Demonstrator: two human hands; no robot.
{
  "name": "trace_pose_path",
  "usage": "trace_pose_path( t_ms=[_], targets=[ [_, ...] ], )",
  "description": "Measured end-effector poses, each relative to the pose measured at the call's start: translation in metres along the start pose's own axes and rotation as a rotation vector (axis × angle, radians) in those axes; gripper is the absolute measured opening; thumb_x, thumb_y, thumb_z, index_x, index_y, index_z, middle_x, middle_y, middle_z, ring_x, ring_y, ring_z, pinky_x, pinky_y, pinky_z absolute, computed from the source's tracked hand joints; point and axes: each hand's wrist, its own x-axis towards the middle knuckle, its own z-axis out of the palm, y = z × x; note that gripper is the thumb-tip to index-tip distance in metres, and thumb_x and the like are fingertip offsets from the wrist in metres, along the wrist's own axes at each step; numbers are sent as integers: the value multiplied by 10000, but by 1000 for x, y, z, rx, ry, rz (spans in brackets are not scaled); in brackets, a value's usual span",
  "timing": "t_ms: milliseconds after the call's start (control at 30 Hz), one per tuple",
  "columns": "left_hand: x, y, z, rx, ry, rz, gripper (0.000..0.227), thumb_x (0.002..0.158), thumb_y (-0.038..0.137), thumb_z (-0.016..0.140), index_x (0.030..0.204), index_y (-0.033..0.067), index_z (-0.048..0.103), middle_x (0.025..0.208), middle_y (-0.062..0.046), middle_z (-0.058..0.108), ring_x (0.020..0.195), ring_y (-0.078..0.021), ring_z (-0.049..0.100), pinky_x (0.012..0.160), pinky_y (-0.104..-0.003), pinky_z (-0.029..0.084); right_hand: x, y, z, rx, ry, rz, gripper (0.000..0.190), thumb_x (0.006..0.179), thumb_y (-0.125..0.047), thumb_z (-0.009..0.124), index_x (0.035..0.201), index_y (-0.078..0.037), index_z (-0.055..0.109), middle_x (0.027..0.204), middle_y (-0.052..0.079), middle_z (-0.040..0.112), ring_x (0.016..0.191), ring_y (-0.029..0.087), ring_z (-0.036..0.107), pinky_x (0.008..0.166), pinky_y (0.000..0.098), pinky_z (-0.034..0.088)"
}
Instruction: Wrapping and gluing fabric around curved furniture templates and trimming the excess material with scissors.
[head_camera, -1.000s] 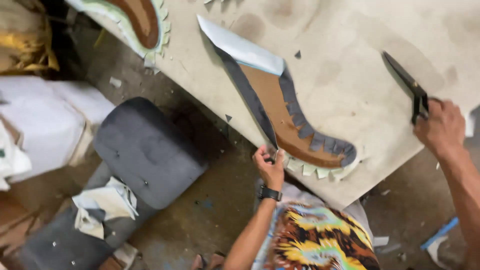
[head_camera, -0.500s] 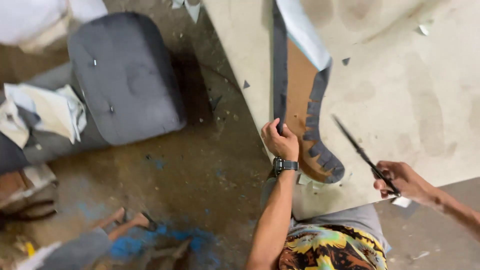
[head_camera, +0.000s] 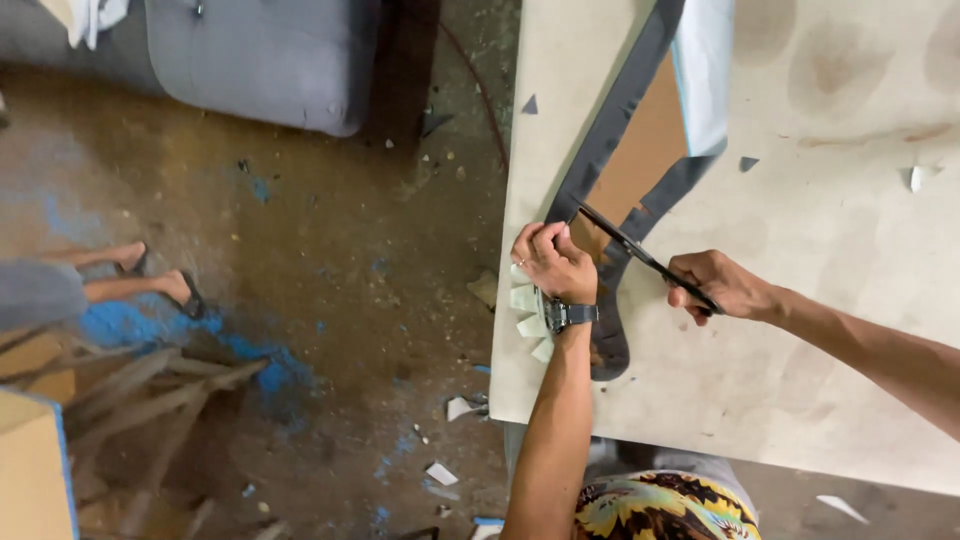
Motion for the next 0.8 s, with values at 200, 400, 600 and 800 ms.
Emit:
trace_pose_path(
  t_ms=[200, 400, 600, 800],
  targets=[
    [0, 0, 1, 48, 36, 69, 159, 1058, 260, 563, 926, 217, 641, 1029, -23, 598, 958, -331, 627, 866, -463, 502, 6, -24, -27, -7, -54, -45, 507, 765, -426, 886, 658, 3, 639, 422, 153, 609, 343, 272, 672, 374, 341, 550],
    [12, 17, -12, 44, -50, 59, 357, 866, -152, 504, 921, 189, 592, 1109, -36, 562, 933, -271, 530, 788, -451, 429, 21, -61, -71, -263, -172, 64, 485, 817, -429, 772, 689, 12, 616, 418, 173, 670, 345, 227, 609, 384, 316, 449],
    [7, 6, -7, 56, -43, 59, 379, 825, -160, 516, 930, 197, 588, 1114, -19, 558, 977, -282, 576, 770, -509, 424, 56, -81, -118, -372, -305, 158, 213, 790, -108, 761, 670, 9, 630, 387, 177, 607, 379, 233, 539, 468, 345, 388],
    [6, 0, -11, 45, -141, 38, 360, 784, -115, 491, 949, 194, 574, 1149, -16, 516, 1013, -295, 520, 778, -524, 417, 64, -111, -116, -504, -274, 355, 105, 793, 40, 565, 711, 51, 630, 545, 182, 547, 508, 234, 461, 458, 376, 451]
  ],
)
